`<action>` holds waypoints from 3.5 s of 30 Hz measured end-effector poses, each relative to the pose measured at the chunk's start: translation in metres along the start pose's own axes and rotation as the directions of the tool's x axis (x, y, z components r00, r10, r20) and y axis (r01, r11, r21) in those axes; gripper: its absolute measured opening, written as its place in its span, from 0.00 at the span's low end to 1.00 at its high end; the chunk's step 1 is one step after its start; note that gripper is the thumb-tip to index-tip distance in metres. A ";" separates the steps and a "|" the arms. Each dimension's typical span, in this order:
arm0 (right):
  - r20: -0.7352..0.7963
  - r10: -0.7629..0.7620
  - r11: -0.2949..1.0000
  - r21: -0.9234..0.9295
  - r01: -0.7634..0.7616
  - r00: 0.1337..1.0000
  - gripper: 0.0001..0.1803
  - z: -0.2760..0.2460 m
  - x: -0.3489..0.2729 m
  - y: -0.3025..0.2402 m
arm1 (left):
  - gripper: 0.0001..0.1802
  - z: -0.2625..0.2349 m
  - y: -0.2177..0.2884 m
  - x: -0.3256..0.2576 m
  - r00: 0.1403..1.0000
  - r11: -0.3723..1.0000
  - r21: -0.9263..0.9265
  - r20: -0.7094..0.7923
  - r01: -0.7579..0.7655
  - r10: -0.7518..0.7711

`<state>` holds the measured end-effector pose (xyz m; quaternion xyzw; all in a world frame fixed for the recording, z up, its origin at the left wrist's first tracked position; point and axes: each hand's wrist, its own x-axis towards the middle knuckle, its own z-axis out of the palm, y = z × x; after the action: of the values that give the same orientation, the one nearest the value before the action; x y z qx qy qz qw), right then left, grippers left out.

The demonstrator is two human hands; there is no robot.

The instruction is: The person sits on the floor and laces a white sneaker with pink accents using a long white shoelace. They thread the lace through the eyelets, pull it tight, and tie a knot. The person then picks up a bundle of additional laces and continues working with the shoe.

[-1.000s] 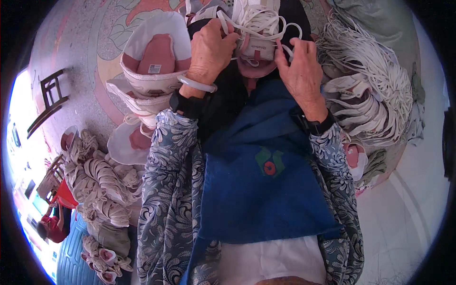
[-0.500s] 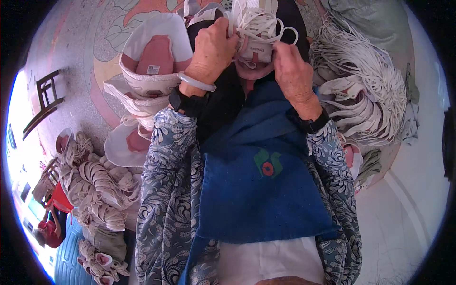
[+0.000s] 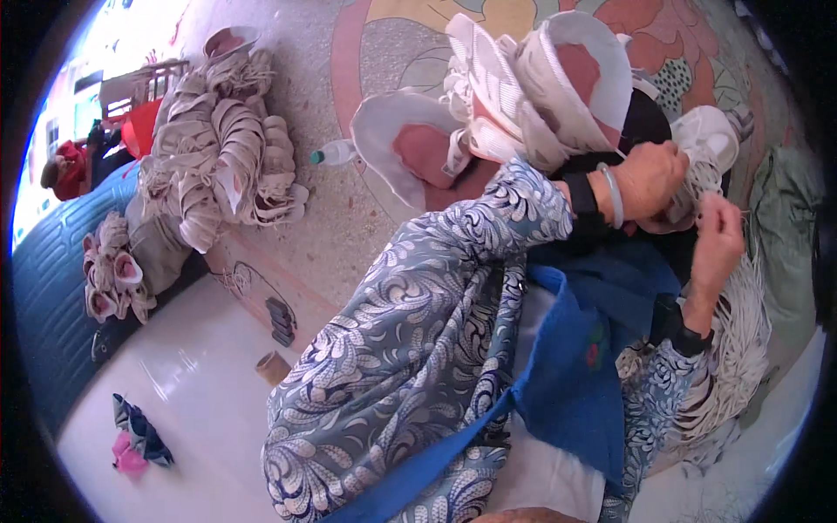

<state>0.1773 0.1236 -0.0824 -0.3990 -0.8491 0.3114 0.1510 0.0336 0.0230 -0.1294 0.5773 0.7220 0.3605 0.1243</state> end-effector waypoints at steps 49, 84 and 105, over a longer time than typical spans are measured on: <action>-0.194 0.151 0.967 0.231 -0.104 0.969 0.10 -0.006 -0.036 0.056 | 0.10 -0.033 0.029 0.009 0.894 0.928 -0.321 0.447 0.188 -0.026; -0.046 0.174 0.967 0.196 -0.162 0.984 0.33 0.029 -0.053 0.039 | 0.30 -0.162 -0.051 -0.009 0.823 0.210 -0.893 0.247 0.398 -0.511; -0.194 -0.155 0.988 -0.043 0.150 0.969 0.31 0.015 -0.012 0.035 | 0.15 -0.142 -0.019 0.010 0.831 0.875 0.456 0.416 0.162 -0.370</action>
<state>0.1977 0.1255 -0.1169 -0.3634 -0.8624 0.2461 0.2524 -0.0679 -0.0225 -0.0391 0.5537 0.7994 0.0243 0.2320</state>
